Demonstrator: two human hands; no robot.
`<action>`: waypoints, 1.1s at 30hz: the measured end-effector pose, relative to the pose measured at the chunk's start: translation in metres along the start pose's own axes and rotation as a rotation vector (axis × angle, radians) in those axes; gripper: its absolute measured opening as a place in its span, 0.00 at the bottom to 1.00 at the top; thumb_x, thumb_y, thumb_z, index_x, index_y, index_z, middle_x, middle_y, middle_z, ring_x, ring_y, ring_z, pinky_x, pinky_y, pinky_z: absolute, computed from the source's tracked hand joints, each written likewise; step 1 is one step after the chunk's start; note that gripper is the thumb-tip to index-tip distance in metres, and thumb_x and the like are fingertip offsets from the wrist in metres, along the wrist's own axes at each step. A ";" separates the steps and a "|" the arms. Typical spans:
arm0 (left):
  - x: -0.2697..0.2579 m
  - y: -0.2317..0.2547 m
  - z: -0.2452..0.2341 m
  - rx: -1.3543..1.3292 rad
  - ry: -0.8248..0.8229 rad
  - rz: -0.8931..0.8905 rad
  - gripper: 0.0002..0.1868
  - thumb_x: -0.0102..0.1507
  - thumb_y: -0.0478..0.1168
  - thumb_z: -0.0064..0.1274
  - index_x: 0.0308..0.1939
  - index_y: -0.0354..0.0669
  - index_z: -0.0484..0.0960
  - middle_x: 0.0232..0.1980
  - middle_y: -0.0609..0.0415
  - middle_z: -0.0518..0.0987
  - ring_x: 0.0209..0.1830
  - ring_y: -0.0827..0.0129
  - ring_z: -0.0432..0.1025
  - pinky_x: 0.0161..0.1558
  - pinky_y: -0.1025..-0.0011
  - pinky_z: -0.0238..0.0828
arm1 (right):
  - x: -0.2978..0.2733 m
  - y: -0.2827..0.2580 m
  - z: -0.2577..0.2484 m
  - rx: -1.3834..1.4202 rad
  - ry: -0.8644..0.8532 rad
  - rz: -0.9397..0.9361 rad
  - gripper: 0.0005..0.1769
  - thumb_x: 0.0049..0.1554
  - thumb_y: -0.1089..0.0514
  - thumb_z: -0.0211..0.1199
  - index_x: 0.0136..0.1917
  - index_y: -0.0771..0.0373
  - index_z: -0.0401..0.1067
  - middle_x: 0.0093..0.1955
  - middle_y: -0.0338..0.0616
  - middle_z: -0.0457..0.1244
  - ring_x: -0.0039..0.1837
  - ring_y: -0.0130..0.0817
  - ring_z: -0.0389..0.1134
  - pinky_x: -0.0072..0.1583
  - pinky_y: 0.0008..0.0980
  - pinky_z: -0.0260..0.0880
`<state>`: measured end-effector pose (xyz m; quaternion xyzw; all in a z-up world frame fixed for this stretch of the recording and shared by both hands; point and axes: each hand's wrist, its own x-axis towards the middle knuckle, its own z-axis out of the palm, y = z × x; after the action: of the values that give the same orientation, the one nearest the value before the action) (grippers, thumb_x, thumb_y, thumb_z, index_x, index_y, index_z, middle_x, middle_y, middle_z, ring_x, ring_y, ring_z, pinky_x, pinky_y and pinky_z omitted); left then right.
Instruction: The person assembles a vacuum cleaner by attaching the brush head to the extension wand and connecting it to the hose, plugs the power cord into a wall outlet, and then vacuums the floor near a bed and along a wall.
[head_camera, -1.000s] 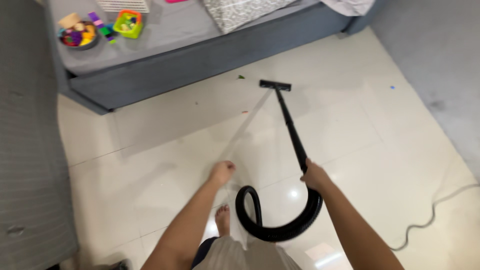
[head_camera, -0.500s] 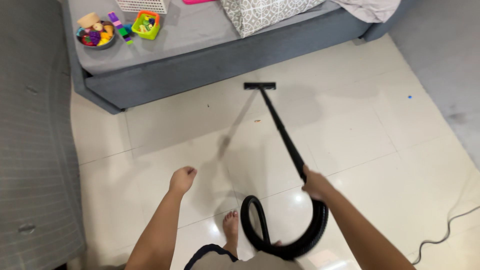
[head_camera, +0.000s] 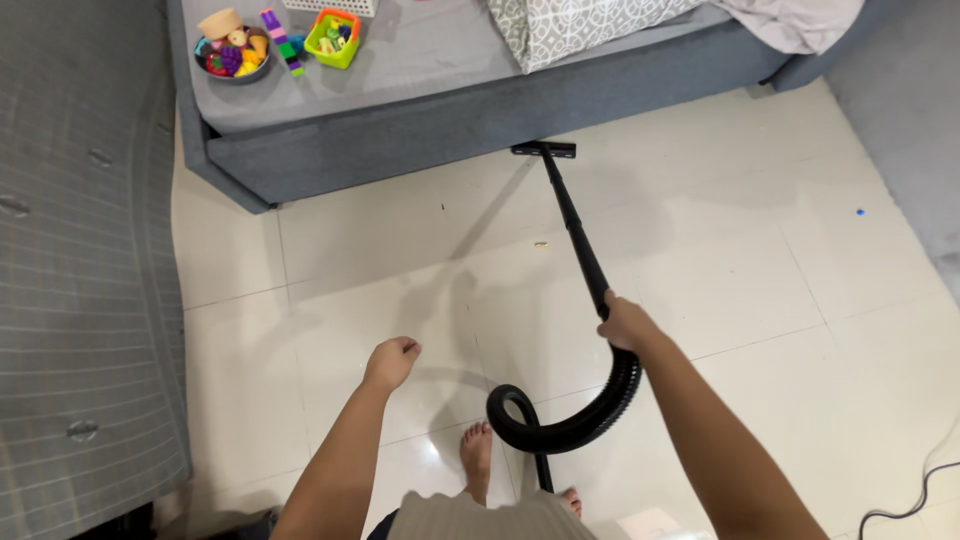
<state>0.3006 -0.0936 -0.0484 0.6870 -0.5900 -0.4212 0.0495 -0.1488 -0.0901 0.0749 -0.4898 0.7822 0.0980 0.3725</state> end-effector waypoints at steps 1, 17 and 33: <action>0.000 -0.001 0.000 -0.009 -0.011 -0.017 0.18 0.65 0.50 0.52 0.50 0.44 0.86 0.49 0.48 0.86 0.51 0.55 0.79 0.54 0.62 0.74 | -0.004 -0.004 0.009 -0.010 0.018 -0.032 0.42 0.54 0.61 0.66 0.78 0.62 0.54 0.57 0.60 0.69 0.60 0.54 0.71 0.61 0.45 0.72; 0.017 -0.023 0.017 -0.023 0.044 -0.014 0.18 0.64 0.50 0.53 0.49 0.45 0.86 0.50 0.48 0.85 0.51 0.53 0.78 0.53 0.61 0.74 | -0.092 0.033 0.042 -0.106 -0.102 -0.019 0.53 0.54 0.59 0.66 0.84 0.50 0.40 0.57 0.56 0.69 0.59 0.50 0.72 0.61 0.43 0.73; -0.053 -0.045 0.022 -0.055 0.047 -0.092 0.17 0.64 0.49 0.54 0.50 0.45 0.86 0.50 0.48 0.85 0.52 0.55 0.78 0.55 0.61 0.73 | -0.117 0.024 0.036 -0.200 -0.176 -0.096 0.53 0.54 0.63 0.65 0.84 0.49 0.40 0.56 0.52 0.68 0.58 0.45 0.71 0.60 0.42 0.71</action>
<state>0.3241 -0.0255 -0.0600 0.7215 -0.5446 -0.4229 0.0626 -0.1231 0.0221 0.1238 -0.5508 0.7084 0.2000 0.3934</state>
